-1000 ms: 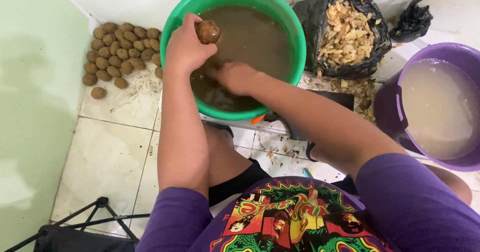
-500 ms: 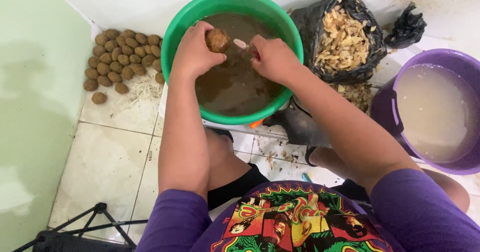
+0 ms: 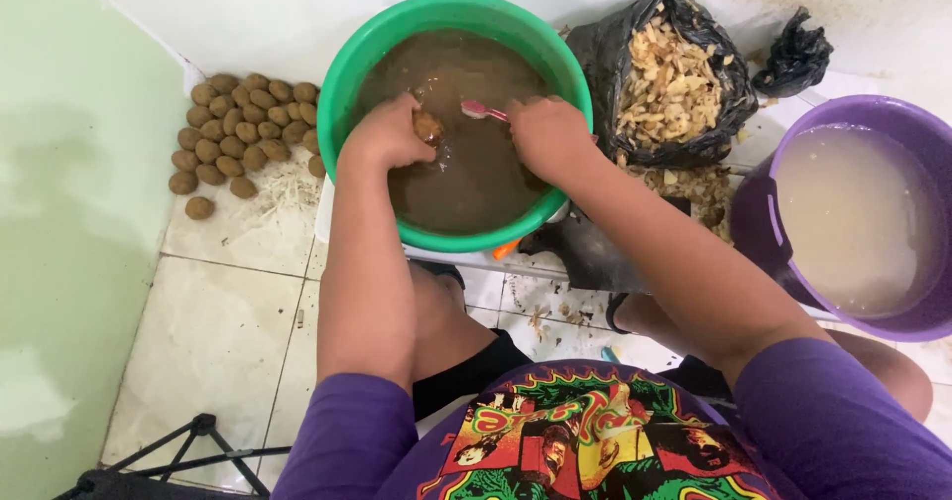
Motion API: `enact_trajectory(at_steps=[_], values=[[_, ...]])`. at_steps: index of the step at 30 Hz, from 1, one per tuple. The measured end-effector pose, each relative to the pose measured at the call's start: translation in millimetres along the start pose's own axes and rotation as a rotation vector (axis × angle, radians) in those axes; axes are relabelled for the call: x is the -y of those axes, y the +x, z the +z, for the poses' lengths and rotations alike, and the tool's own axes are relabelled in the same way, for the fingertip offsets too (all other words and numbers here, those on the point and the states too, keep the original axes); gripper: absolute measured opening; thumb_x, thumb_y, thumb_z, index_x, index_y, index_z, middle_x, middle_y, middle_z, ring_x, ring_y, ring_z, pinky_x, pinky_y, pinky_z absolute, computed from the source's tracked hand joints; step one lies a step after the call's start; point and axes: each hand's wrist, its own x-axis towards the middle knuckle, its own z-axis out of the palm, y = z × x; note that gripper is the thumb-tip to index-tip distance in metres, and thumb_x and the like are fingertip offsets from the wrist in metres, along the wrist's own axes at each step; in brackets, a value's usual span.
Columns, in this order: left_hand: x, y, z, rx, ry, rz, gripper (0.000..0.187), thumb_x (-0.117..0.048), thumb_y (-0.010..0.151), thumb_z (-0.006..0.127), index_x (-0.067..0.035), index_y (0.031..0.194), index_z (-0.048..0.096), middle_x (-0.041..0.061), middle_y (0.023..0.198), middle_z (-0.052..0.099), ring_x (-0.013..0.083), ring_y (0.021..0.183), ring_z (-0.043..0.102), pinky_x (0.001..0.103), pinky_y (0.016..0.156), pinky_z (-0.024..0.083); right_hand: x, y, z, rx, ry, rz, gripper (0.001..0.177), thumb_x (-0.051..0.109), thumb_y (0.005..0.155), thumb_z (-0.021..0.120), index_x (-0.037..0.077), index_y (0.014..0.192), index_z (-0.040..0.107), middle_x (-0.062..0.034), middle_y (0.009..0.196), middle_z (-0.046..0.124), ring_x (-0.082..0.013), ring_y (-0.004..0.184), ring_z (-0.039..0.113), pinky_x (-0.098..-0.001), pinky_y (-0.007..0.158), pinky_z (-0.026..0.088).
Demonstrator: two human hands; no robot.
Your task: Slicing, washing, and peeling small potatoes using a knife and a small peeler while sitting on the floor.
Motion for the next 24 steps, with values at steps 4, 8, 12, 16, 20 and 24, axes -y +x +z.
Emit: enact_trajectory(at_steps=[4,8,12,16,20,24], values=[[10,14,6,0.050,0.011,-0.073,0.089,-0.029,0.066,0.087,-0.001,0.144,0.053,0.027,0.132,0.064,0.0377,0.128,0.061,0.046,0.105,0.051,-4,-7,-3,0.146,0.114,0.045,0.009,0.014,0.094,0.068,0.006,0.093,0.070,-0.0136,0.071,0.068,-0.0353,0.071,0.074,-0.0445,0.062,0.062],[3,9,10,0.154,0.098,-0.094,0.091,-0.028,0.070,0.083,0.003,0.148,0.050,0.027,0.140,0.061,0.0401,0.130,0.059,0.049,0.106,0.051,-5,-10,-1,0.240,0.122,-0.010,0.013,0.010,0.090,0.067,0.005,0.101,0.071,-0.0180,0.079,0.071,-0.0405,0.079,0.075,-0.0503,0.068,0.061],[-2,5,2,0.069,0.043,-0.078,0.092,-0.036,0.069,0.084,0.001,0.147,0.052,0.026,0.141,0.060,0.0401,0.129,0.060,0.051,0.104,0.054,-4,-17,-17,0.059,0.179,0.052,0.007,0.016,0.095,0.066,0.009,0.095,0.069,-0.0122,0.081,0.070,-0.0370,0.078,0.074,-0.0487,0.069,0.060],[-19,-9,-2,-0.081,0.002,-0.071,0.079,-0.034,0.072,0.082,-0.002,0.138,0.053,0.025,0.134,0.062,0.0395,0.123,0.064,0.052,0.097,0.057,-6,-26,-17,-0.082,0.149,0.076,0.011,0.021,0.096,0.067,0.010,0.095,0.066,-0.0105,0.085,0.068,-0.0352,0.080,0.073,-0.0464,0.070,0.059],[-27,-11,5,-0.065,-0.004,0.042,0.070,-0.022,0.070,0.080,0.001,0.130,0.052,0.028,0.138,0.054,0.0456,0.126,0.059,0.053,0.100,0.054,-6,-33,6,-0.322,0.120,0.104,0.011,0.025,0.097,0.067,0.017,0.103,0.066,-0.0033,0.083,0.063,-0.0285,0.079,0.072,-0.0419,0.069,0.059],[-23,-5,11,0.034,-0.049,0.096,0.073,-0.021,0.068,0.078,0.004,0.132,0.052,0.028,0.132,0.059,0.0440,0.129,0.058,0.051,0.106,0.050,-2,-35,7,-0.431,0.097,0.153,0.009,0.025,0.100,0.065,0.018,0.105,0.067,0.0005,0.079,0.060,-0.0240,0.075,0.070,-0.0372,0.067,0.058]])
